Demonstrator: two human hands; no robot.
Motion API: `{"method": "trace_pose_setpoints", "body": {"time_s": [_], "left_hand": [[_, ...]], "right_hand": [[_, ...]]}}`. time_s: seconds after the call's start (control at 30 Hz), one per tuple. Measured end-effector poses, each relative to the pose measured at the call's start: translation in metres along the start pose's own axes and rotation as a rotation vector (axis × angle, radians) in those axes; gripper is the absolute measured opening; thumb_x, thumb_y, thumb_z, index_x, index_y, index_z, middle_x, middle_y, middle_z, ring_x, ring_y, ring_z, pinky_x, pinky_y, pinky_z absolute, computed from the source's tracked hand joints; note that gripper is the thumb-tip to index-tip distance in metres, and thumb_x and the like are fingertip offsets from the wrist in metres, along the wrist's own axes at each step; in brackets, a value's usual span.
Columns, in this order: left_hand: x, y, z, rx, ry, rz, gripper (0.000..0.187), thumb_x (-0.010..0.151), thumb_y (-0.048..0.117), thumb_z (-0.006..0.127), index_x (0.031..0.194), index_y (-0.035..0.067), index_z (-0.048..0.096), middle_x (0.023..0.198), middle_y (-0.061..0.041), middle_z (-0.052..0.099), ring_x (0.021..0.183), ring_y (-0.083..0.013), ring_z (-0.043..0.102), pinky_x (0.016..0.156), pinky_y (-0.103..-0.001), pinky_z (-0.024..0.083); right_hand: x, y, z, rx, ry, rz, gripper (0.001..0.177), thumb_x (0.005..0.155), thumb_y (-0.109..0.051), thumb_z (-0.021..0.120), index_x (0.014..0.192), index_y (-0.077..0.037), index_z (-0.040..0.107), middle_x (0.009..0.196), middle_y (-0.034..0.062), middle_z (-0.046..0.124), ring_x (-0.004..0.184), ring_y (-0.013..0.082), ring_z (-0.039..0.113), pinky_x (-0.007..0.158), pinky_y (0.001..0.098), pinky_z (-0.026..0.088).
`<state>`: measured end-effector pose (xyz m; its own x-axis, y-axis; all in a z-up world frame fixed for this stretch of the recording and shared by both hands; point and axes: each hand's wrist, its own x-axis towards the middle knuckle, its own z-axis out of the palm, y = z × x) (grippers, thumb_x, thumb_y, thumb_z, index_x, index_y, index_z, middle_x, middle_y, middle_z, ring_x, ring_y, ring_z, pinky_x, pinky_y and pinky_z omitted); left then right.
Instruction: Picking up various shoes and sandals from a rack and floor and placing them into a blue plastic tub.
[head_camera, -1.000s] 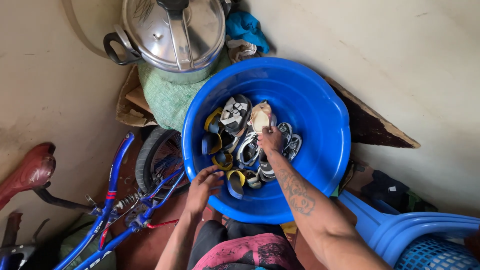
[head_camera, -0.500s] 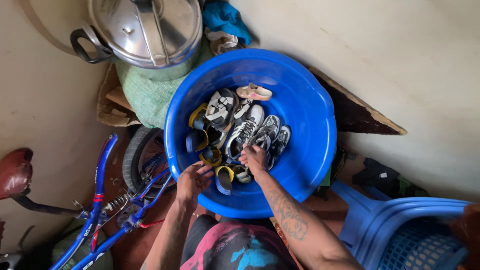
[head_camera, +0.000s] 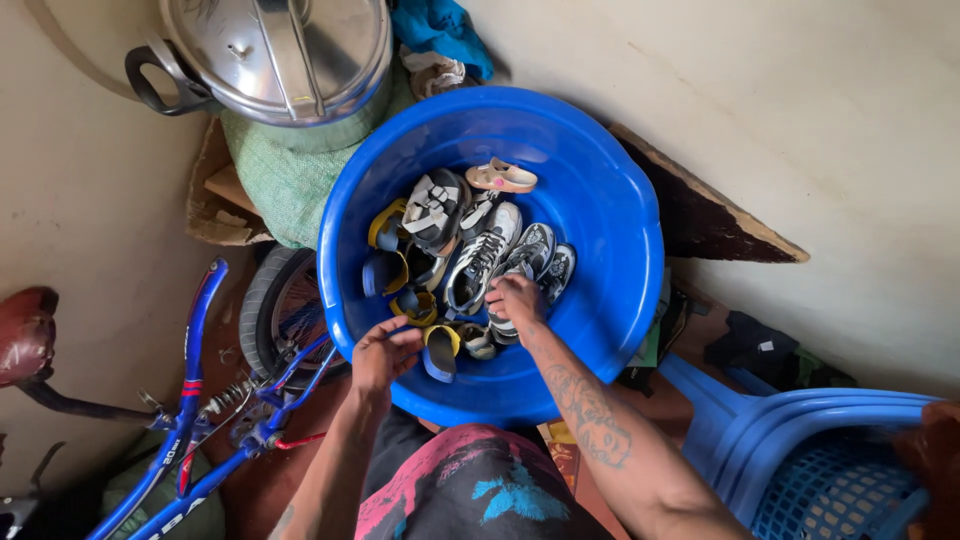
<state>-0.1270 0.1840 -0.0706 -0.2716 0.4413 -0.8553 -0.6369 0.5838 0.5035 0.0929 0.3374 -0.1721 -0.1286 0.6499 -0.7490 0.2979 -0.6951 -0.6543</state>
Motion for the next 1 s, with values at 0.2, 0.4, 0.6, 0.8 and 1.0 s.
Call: {"method": "trace_pose_setpoints", "body": {"time_s": [0.2, 0.4, 0.6, 0.8, 1.0], "left_hand": [[0.025, -0.021, -0.02, 0.07, -0.04, 0.123, 0.049, 0.083, -0.007, 0.035, 0.116, 0.0, 0.07, 0.057, 0.0, 0.048, 0.048, -0.0132, 0.042, 0.061, -0.032, 0.052], [0.016, 0.004, -0.011, 0.025, 0.027, 0.094, 0.048, 0.09, -0.001, 0.032, 0.118, 0.003, 0.07, 0.062, 0.001, 0.048, 0.053, -0.0098, 0.046, 0.063, -0.031, 0.054], [0.046, 0.038, -0.014, 0.511, -0.146, 0.287, 0.028, 0.098, 0.013, 0.05, 0.116, 0.003, 0.069, 0.078, -0.005, 0.072, 0.062, -0.014, 0.06, 0.061, -0.029, 0.052], [0.045, 0.091, -0.004, 0.566, -0.361, 0.494, 0.023, 0.101, 0.015, 0.057, 0.104, -0.001, 0.072, 0.083, -0.004, 0.072, 0.071, -0.0098, 0.067, 0.064, -0.026, 0.056], [0.031, 0.113, 0.0, 0.473, -0.438, 0.503, 0.02, 0.101, 0.014, 0.059, 0.101, -0.003, 0.07, 0.077, -0.009, 0.071, 0.061, -0.0146, 0.061, 0.055, -0.029, 0.046]], "right_hand": [[0.007, -0.024, -0.022, 0.116, 0.073, -0.076, 0.023, 0.095, -0.025, 0.063, 0.105, -0.006, 0.07, 0.088, 0.0095, 0.076, 0.067, 0.0139, 0.067, 0.061, 0.028, 0.054], [0.003, -0.022, -0.019, 0.254, 0.205, -0.096, 0.023, 0.097, -0.025, 0.06, 0.102, -0.005, 0.071, 0.085, 0.0085, 0.077, 0.067, 0.0135, 0.068, 0.061, 0.0269, 0.054], [-0.025, -0.059, 0.002, 0.133, 0.182, -0.232, 0.033, 0.104, -0.032, 0.058, 0.097, -0.003, 0.071, 0.078, 0.0055, 0.075, 0.063, 0.0118, 0.065, 0.059, 0.0267, 0.051], [-0.056, -0.099, 0.018, -0.083, 0.124, -0.483, 0.021, 0.1, -0.016, 0.055, 0.104, -0.002, 0.071, 0.085, 0.0076, 0.075, 0.069, 0.0128, 0.067, 0.065, 0.0275, 0.055], [-0.073, -0.123, 0.035, -0.08, 0.135, -0.612, 0.022, 0.097, -0.011, 0.055, 0.109, -0.001, 0.07, 0.094, 0.0079, 0.076, 0.083, 0.0122, 0.073, 0.072, 0.0273, 0.059]]}}
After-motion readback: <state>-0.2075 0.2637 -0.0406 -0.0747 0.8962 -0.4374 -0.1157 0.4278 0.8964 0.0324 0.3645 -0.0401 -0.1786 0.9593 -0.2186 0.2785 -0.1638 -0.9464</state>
